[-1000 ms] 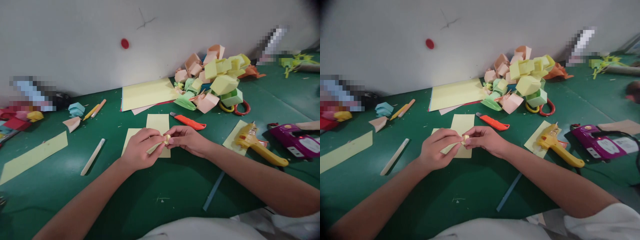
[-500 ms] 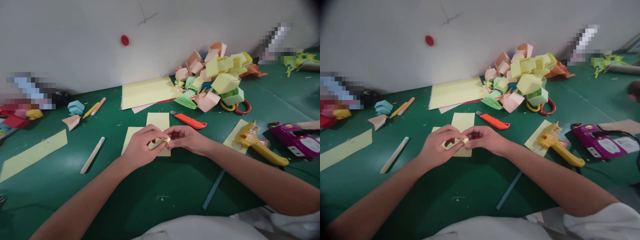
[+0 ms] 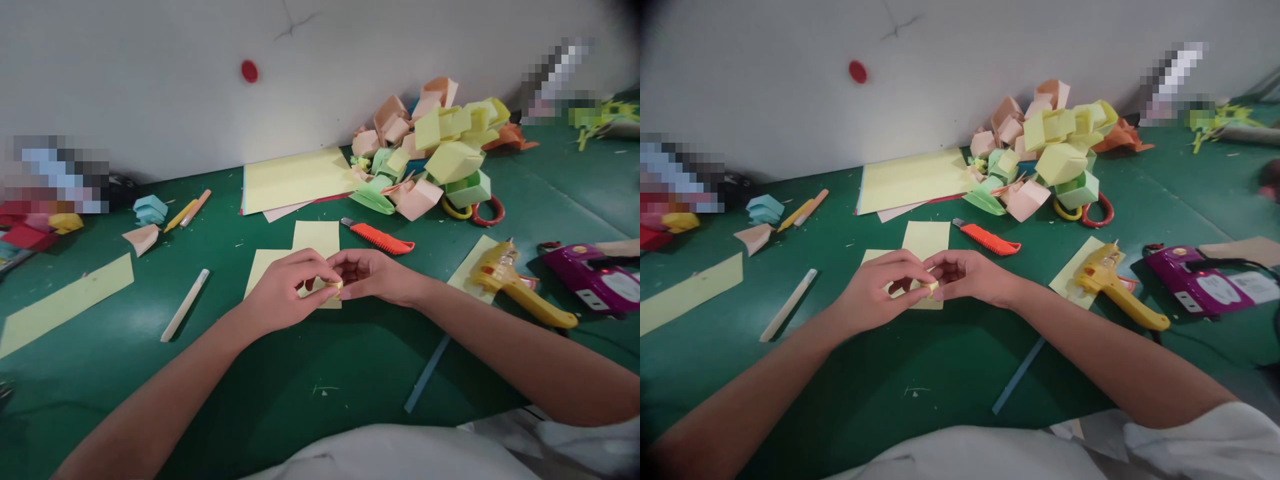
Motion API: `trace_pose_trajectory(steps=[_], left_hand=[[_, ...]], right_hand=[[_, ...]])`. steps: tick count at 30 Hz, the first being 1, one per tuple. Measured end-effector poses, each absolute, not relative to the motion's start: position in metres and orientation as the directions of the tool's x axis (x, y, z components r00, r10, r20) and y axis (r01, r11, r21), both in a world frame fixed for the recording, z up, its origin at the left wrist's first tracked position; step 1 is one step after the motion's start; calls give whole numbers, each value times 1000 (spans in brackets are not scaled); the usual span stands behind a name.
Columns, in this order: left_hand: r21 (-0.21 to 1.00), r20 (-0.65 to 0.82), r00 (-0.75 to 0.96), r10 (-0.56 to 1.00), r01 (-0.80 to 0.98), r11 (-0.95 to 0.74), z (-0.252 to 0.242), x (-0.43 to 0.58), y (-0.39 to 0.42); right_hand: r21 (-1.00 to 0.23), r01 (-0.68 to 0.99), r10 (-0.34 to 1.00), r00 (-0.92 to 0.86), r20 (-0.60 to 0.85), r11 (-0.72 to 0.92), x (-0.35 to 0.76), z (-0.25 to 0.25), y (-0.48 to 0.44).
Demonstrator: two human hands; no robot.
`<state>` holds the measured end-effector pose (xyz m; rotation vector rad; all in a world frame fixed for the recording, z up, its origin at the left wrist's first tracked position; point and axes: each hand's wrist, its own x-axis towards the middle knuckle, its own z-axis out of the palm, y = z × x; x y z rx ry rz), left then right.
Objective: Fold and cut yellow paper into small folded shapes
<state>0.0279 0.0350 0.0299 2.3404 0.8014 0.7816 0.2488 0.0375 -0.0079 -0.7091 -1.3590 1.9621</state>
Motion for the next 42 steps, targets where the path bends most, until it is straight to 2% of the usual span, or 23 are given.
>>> trace_pose_trajectory(steps=[18, 24, 32, 42], left_hand=[[708, 343, 683, 645, 263, -655, 23, 21, 47], [658, 335, 714, 615, 291, -695, 27, 21, 47], [475, 420, 682, 599, 397, -785, 28, 28, 37], [347, 401, 702, 589, 479, -806, 27, 31, 28]], right_hand=[[-926, -193, 717, -689, -107, -324, 252, -7, 39], [-918, -190, 697, -707, -119, -349, 252, -6, 40], [-922, -191, 704, -702, -111, -336, 251, -6, 40], [-944, -176, 713, -697, -80, -278, 249, -8, 39]])
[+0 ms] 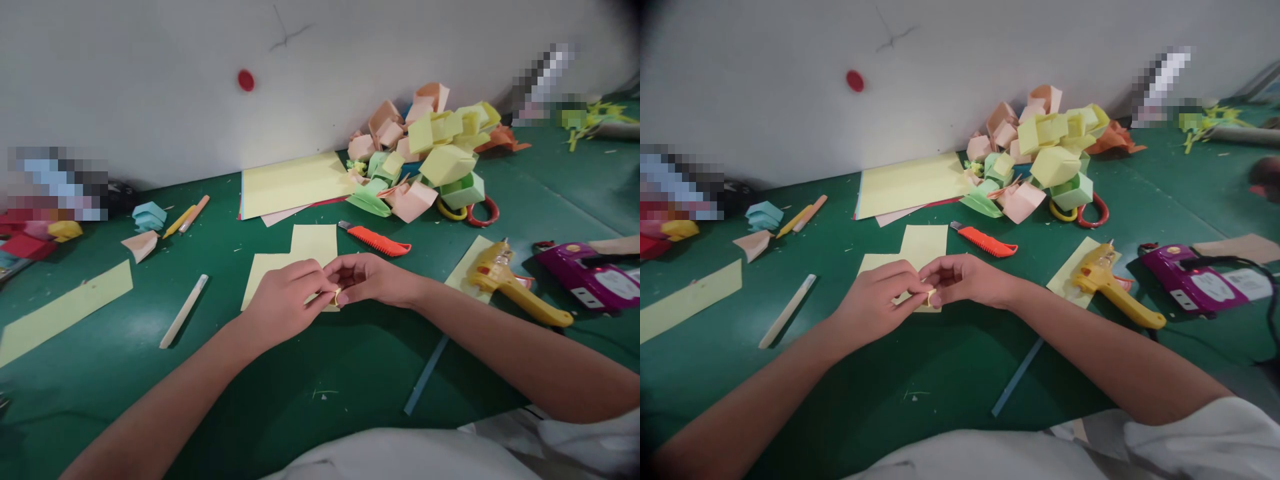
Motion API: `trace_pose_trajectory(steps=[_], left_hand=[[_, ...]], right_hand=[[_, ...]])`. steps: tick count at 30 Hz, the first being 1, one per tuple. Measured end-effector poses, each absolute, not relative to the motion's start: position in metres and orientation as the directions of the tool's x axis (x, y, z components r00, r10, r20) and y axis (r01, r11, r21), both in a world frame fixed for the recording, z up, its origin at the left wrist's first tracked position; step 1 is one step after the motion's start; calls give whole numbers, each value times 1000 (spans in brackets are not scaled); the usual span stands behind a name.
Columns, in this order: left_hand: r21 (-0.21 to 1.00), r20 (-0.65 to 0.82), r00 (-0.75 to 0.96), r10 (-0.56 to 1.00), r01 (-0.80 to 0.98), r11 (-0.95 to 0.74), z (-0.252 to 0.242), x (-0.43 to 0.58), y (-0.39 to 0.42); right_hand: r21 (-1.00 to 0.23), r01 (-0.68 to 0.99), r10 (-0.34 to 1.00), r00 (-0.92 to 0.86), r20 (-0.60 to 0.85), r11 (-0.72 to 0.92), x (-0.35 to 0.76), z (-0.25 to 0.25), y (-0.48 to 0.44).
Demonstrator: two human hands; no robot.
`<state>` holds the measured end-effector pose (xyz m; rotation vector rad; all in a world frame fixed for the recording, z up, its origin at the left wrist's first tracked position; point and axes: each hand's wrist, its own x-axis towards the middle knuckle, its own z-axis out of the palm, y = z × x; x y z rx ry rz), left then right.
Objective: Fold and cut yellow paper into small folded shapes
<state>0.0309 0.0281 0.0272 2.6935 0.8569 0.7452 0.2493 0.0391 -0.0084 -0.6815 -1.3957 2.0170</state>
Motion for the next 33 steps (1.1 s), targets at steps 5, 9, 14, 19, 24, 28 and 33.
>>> trace_pose_trajectory(steps=[5, 9, 14, 19, 24, 28, 33], left_hand=[[289, 436, 684, 586, 510, -810, 26, 33, 26], [349, 389, 700, 599, 490, -799, 32, 29, 27], [338, 307, 739, 600, 505, -795, 36, 25, 29], [205, 357, 740, 570, 533, -821, 30, 29, 22], [172, 408, 735, 541, 521, -836, 29, 32, 19], [227, 449, 710, 542, 496, -838, 30, 29, 23], [199, 450, 741, 498, 461, -865, 32, 27, 23]], right_hand=[[-947, -172, 717, -692, -79, -270, 249, -8, 39], [-941, -180, 714, -695, -85, -287, 249, -7, 38], [-944, -169, 718, -689, -94, -285, 248, -8, 38], [-948, -166, 713, -696, -83, -272, 247, -10, 38], [-942, -181, 718, -691, -81, -281, 247, -10, 38], [-932, -199, 712, -697, -82, -303, 247, -8, 37], [-928, -205, 698, -712, -77, -311, 247, -8, 38]])
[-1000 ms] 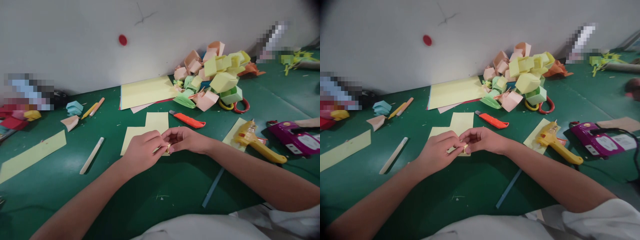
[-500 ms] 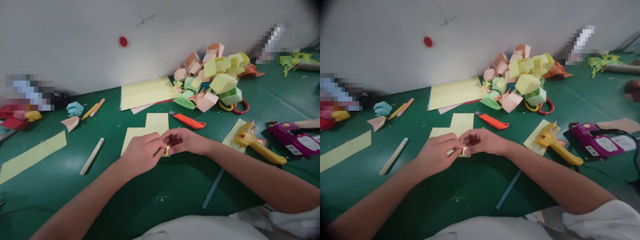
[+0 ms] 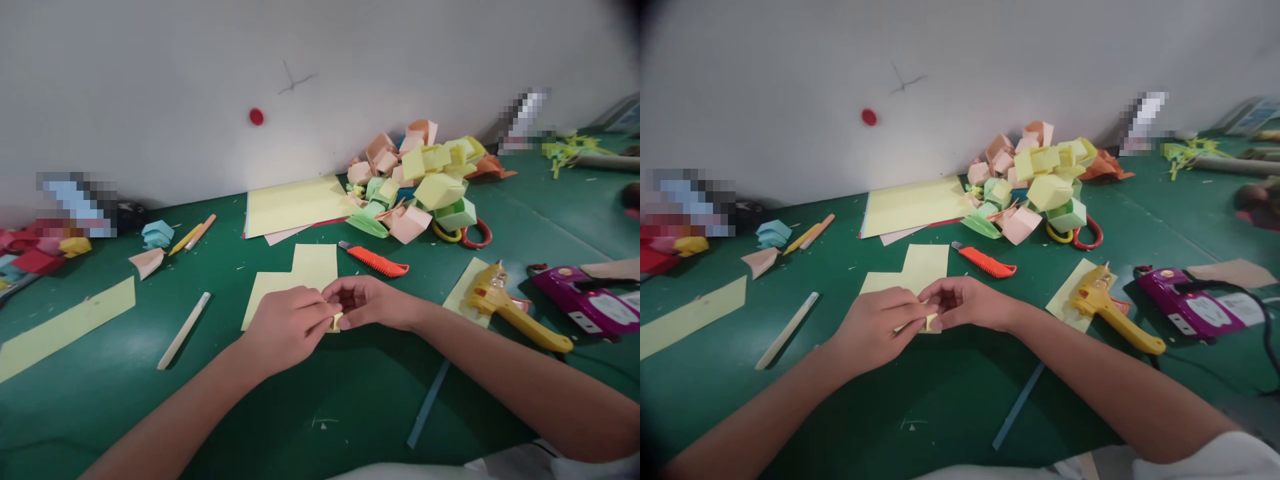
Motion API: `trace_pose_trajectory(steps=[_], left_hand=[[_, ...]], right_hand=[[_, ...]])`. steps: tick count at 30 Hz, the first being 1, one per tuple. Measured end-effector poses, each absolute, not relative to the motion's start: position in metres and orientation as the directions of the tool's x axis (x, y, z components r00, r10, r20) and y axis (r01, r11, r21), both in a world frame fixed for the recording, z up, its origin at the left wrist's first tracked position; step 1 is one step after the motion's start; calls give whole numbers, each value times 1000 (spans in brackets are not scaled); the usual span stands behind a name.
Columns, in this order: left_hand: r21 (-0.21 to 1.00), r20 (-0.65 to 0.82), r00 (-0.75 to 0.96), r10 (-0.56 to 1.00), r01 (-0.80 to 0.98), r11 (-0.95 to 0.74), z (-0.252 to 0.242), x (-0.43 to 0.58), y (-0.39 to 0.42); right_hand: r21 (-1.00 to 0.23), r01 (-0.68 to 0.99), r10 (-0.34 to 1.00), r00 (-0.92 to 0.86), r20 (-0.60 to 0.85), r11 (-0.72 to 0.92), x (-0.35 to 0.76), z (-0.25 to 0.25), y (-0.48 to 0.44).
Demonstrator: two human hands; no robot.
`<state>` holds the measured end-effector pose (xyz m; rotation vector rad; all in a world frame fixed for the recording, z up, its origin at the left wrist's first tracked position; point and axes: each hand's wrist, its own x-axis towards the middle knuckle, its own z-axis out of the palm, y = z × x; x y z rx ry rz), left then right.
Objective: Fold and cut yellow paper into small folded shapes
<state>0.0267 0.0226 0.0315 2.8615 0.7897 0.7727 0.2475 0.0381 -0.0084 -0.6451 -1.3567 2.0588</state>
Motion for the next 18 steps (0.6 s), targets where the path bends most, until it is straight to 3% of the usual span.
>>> trace_pose_trajectory(steps=[4, 9, 13, 18], left_hand=[[159, 486, 720, 495, 485, -860, 30, 29, 17], [195, 498, 678, 541, 520, -832, 29, 29, 14], [338, 495, 601, 627, 532, -776, 31, 28, 17], [555, 336, 611, 717, 487, -675, 38, 24, 20]], right_hand=[[-922, -225, 698, -713, -66, -316, 246, -10, 37], [-888, -261, 689, -720, -81, -378, 240, -9, 29], [-855, -306, 712, -695, -100, -419, 240, -8, 27], [-809, -363, 692, -718, -74, -462, 247, -8, 31]])
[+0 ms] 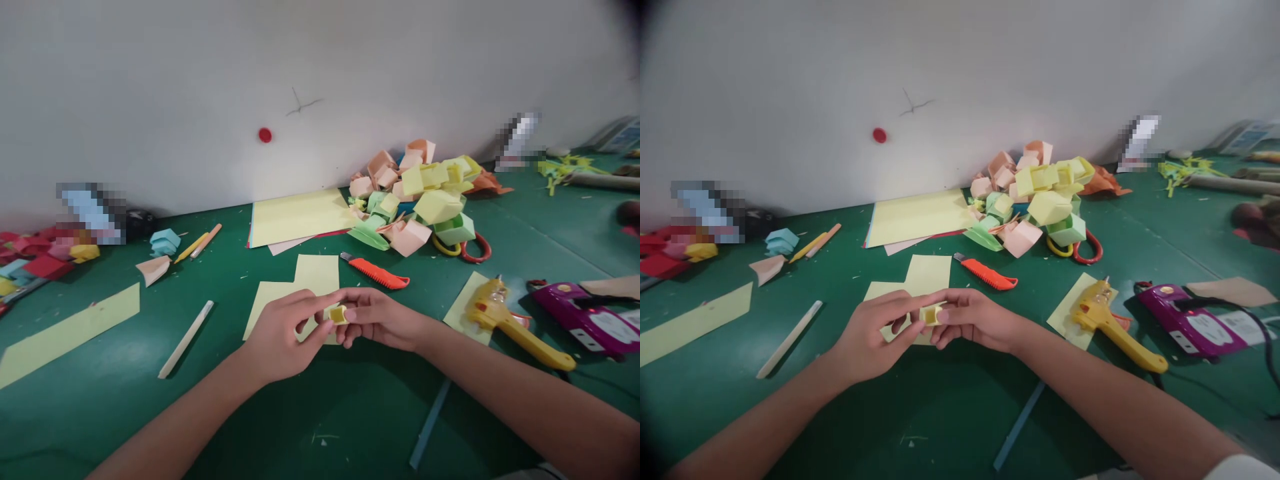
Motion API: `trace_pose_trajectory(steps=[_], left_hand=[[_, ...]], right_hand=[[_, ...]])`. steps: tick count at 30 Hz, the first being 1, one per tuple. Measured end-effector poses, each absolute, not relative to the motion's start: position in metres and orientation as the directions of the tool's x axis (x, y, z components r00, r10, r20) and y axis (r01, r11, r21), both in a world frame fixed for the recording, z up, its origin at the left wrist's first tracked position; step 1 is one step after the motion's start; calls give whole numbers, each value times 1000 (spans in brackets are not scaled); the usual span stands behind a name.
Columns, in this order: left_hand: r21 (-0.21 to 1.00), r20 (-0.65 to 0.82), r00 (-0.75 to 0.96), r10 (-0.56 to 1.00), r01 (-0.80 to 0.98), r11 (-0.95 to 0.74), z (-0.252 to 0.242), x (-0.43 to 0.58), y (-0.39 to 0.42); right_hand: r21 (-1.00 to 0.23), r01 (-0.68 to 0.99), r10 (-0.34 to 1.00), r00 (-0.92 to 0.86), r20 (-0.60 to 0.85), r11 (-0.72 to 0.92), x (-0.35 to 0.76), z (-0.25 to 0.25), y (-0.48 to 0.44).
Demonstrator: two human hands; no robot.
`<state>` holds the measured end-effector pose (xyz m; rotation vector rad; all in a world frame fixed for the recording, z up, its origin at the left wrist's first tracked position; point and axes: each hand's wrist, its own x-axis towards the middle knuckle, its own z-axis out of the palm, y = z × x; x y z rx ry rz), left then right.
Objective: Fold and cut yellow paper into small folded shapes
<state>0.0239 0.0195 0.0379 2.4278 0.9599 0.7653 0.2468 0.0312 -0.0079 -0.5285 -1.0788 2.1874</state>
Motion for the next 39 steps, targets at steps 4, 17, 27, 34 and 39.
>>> trace_pose_trajectory(steps=[4, 17, 27, 34, 39], left_hand=[[631, 292, 635, 715, 434, -643, 36, 23, 20], [583, 281, 537, 795, 563, -586, 30, 33, 14], [372, 473, 534, 701, 600, -708, 18, 32, 16], [488, 425, 440, 791, 625, -609, 21, 31, 15], [540, 377, 469, 799, 589, -601, 19, 28, 14]], right_hand=[[-795, -374, 670, -740, -54, -477, 248, -6, 31], [-833, -308, 670, -736, -98, -460, 245, -3, 28], [-913, -254, 695, -718, -43, -320, 237, -9, 26], [-911, -312, 786, -618, -20, -268, 235, -12, 26], [-864, -366, 815, -573, -84, -346, 237, -9, 27]])
